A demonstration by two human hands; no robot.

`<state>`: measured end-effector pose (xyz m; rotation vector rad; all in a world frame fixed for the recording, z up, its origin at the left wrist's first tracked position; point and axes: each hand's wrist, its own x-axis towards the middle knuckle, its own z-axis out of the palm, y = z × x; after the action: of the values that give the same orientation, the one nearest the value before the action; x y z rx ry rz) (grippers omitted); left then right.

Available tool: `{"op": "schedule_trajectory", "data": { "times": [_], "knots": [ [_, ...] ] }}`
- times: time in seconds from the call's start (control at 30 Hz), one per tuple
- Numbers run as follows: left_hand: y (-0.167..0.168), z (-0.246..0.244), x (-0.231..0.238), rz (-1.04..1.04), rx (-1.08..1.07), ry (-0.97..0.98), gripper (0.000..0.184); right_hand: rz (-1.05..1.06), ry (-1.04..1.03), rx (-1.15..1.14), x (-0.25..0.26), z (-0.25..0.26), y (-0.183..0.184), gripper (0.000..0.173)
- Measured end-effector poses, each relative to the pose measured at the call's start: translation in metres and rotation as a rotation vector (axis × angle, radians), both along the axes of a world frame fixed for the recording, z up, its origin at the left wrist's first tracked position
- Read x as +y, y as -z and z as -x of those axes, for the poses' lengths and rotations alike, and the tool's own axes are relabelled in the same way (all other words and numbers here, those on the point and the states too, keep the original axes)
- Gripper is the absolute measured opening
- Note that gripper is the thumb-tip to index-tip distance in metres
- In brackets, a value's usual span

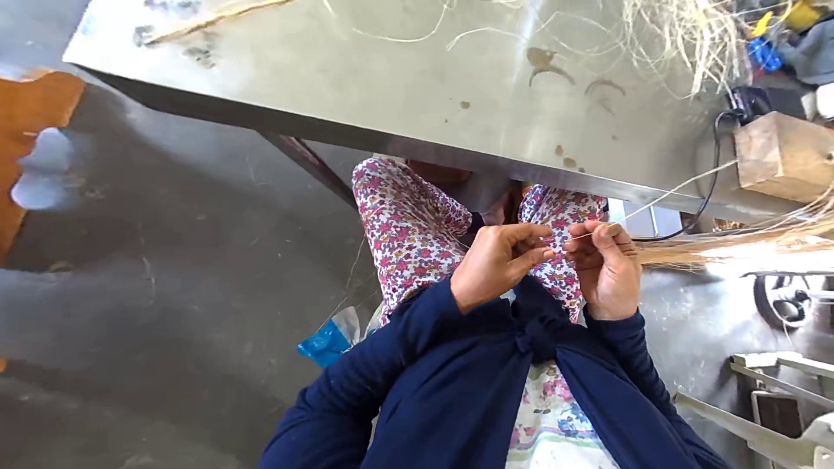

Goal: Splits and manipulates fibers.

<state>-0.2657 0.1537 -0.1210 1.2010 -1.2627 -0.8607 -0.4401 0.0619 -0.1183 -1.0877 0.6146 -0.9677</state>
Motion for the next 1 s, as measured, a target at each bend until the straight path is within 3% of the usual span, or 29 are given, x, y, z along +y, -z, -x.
{"op": "schedule_trajectory", "data": {
  "times": [0.1, 0.2, 0.57, 0.73, 0.83, 1.0],
  "knots": [
    [0.009, 0.003, -0.003, 0.002, -0.071, -0.032, 0.009, 0.010, -0.010, 0.025, 0.003, -0.001, 0.006, 0.021],
    [0.018, -0.003, 0.001, -0.029, -0.116, -0.052, 0.013, 0.033, 0.020, 0.006, -0.001, 0.000, 0.009, 0.017],
    [0.032, -0.034, 0.034, -0.269, 0.060, -0.069, 0.012, 0.043, 0.162, -0.035, -0.016, 0.011, 0.009, 0.018],
    [0.026, -0.041, 0.034, -0.332, -0.008, 0.007, 0.015, 0.070, 0.142, -0.023, -0.013, 0.010, 0.010, 0.018],
    [0.016, -0.037, 0.024, -0.277, -0.140, 0.066, 0.021, 0.100, 0.115, 0.025, -0.009, 0.006, 0.010, 0.018],
    [0.010, -0.009, 0.000, -0.065, -0.111, 0.134, 0.018, 0.202, 0.040, 0.114, -0.003, -0.004, 0.012, 0.013]
  ]
}}
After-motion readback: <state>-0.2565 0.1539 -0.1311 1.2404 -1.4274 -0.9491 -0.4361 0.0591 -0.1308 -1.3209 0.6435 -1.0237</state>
